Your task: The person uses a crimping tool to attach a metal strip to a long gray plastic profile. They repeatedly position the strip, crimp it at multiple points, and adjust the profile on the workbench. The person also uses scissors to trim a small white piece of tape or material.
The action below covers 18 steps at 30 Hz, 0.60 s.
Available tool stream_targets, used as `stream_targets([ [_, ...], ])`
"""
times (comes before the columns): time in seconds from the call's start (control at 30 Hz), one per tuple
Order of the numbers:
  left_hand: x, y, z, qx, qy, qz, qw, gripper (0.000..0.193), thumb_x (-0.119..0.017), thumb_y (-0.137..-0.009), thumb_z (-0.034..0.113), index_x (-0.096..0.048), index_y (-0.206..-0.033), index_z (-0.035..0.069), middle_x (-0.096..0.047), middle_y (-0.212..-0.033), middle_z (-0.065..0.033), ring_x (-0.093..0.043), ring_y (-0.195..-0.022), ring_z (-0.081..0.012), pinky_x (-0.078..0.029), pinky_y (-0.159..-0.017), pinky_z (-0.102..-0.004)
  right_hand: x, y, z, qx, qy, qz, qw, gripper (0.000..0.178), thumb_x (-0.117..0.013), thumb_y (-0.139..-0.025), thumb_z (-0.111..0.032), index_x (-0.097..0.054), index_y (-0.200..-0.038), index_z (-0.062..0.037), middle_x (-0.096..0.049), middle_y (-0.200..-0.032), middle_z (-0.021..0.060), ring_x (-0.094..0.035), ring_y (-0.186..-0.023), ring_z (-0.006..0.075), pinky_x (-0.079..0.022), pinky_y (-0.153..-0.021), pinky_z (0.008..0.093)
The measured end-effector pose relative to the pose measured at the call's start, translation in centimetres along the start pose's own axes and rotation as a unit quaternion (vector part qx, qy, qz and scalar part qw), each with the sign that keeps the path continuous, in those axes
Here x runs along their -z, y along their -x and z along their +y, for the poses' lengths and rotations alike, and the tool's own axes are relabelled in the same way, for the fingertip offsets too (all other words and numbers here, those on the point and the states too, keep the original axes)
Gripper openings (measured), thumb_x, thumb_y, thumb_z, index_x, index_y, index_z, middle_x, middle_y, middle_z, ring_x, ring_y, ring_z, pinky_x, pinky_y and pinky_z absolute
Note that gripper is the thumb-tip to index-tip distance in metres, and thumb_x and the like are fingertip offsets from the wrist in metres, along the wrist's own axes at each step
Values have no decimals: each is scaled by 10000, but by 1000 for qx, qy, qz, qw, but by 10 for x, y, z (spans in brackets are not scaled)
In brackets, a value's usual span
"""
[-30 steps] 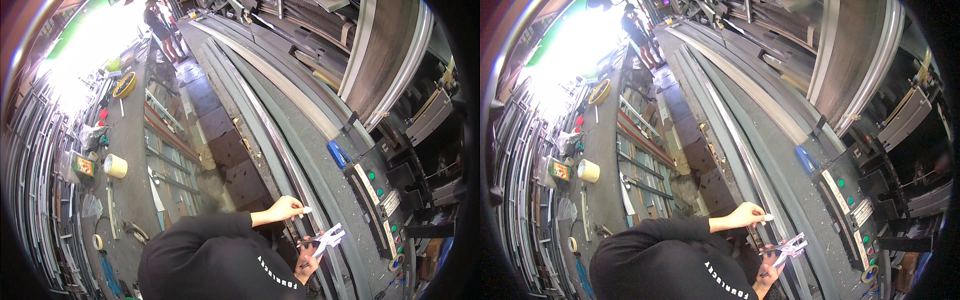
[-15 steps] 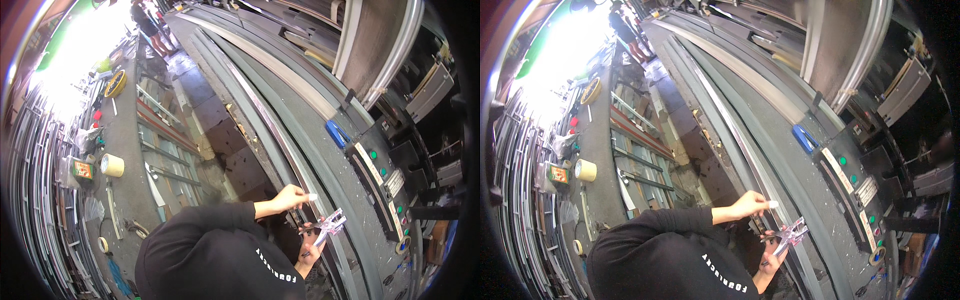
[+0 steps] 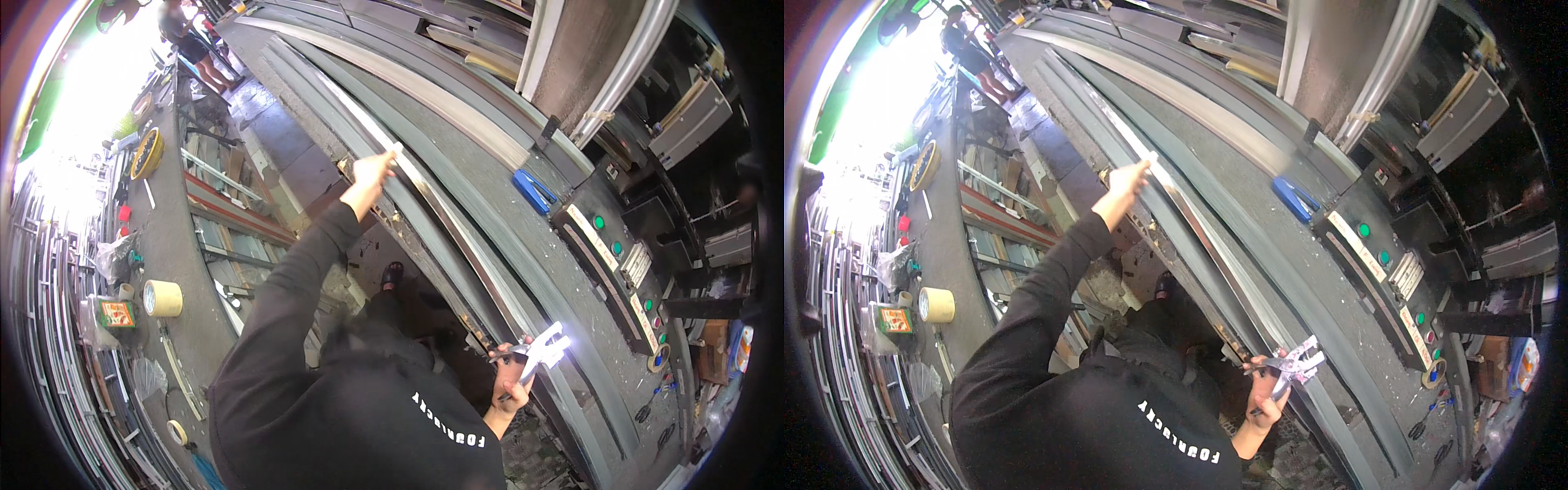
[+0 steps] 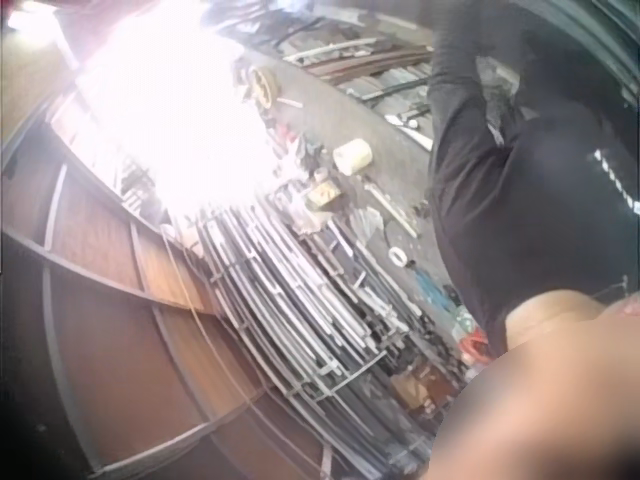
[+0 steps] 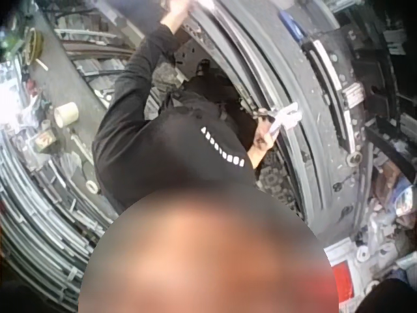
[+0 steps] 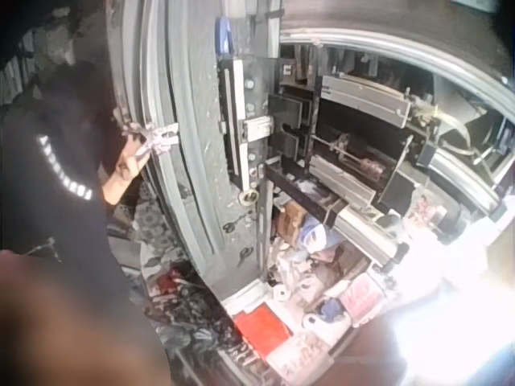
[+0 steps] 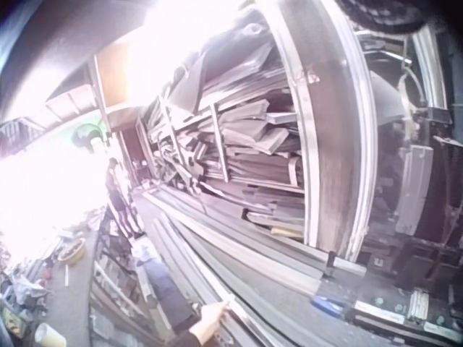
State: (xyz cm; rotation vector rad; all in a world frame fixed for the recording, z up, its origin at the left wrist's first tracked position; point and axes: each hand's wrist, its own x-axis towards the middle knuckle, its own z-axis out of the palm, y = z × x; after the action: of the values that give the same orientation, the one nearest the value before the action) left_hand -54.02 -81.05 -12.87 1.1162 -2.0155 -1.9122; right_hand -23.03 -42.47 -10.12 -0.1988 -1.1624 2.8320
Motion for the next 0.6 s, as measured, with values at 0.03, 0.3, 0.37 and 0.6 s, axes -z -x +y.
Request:
stream_targets([
  [0.03, 9, -30, 10, -1, -15, 31, 999, 240, -822, -720, 216, -696, -715, 12, -625, -596, -48, -484, -393, -99, -333, -364, -242, 1, -1, 2, 11, 0, 3, 1000, 999, -637, -500, -140, -313, -1430, 31, -531, -1138, 257, -532, -1087, 378, -446, -922, 518],
  [0.3, 68, -231, 63, -130, 86, -33, 987, 280, -851, -710, 243, -752, -801, -2, -689, -696, -54, -577, -517, -98, -441, -450, -250, 22, 7, 31, 69, 120, 133, 981, 1023, -670, -465, -266, -368, -1404, 2, -465, -1277, 243, -562, -997, 340, -499, -835, 460],
  [0.37, 69, -252, 73, -103, -49, -39, 993, 325, -860, -695, 287, -750, -790, -3, -698, -723, -69, -578, -527, -114, -469, -496, -248, 31, 9, 33, 74, 127, 107, 983, 1125, -763, -506, -276, -260, -1485, -44, -409, -1395, 180, -507, -1115, 338, -481, -876, 476],
  [0.6, 100, -265, 97, -79, -141, -199, 967, 293, -779, -802, 265, -722, -754, -18, -688, -678, -73, -586, -555, -90, -477, -542, -243, 6, -1, 39, 32, 181, 99, 978, 964, -718, -634, -292, -309, -1472, -44, -365, -1456, 207, -472, -1186, 381, -432, -926, 526],
])
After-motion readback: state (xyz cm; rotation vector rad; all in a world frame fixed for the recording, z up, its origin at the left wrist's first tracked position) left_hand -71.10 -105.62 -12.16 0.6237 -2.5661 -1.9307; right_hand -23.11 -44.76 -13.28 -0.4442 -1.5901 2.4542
